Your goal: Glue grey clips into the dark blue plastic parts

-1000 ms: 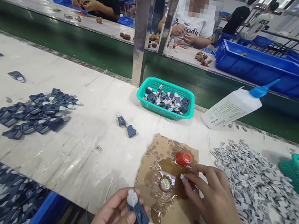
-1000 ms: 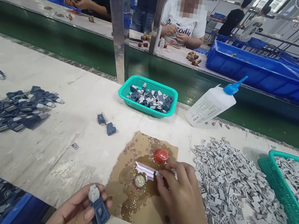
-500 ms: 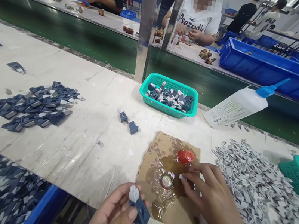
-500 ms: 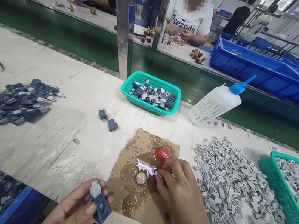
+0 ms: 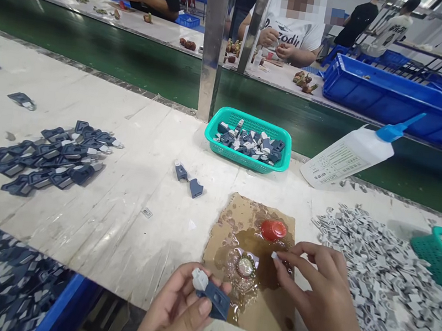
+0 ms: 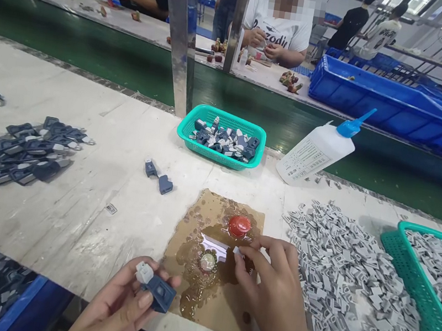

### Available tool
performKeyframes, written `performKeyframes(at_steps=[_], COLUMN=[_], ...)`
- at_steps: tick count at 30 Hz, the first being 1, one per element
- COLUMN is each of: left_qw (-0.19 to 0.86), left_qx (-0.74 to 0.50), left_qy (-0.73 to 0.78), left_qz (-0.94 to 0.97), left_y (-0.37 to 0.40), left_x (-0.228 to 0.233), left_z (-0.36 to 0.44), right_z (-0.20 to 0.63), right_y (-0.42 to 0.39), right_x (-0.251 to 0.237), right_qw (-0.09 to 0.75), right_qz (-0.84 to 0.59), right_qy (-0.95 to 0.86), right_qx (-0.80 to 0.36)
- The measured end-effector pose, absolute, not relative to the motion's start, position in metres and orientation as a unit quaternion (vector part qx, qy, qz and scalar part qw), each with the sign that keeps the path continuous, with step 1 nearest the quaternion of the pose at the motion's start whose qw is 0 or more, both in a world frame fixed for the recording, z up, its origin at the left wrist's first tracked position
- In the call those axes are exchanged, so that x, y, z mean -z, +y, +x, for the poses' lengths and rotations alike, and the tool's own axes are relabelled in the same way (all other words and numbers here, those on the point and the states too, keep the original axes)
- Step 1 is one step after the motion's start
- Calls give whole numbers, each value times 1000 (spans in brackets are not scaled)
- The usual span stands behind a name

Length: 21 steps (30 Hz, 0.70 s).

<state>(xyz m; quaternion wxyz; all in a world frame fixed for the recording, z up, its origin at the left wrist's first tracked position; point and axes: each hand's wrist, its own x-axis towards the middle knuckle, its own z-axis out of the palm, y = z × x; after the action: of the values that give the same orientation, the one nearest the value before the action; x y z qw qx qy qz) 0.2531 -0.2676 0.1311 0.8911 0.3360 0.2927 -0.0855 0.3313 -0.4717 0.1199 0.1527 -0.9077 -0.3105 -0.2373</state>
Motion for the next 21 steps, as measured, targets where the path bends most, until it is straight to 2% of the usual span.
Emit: performKeyframes(at_steps=[6, 14, 21], left_qw=[886, 873, 871], left_qx=[93, 99, 95], left_qy=[262, 231, 227], left_qz=[372, 419, 424], left_y=[-274, -281, -282], left_x=[-124, -121, -122], left_z=[255, 258, 256], right_z=[324, 290, 292], right_y=[-471, -442, -434], right_x=[-121, -141, -133], right_qw=[180, 341, 350], right_qz=[-910, -884, -867], right_qy=[-279, -279, -309], right_qx=[248, 156, 171])
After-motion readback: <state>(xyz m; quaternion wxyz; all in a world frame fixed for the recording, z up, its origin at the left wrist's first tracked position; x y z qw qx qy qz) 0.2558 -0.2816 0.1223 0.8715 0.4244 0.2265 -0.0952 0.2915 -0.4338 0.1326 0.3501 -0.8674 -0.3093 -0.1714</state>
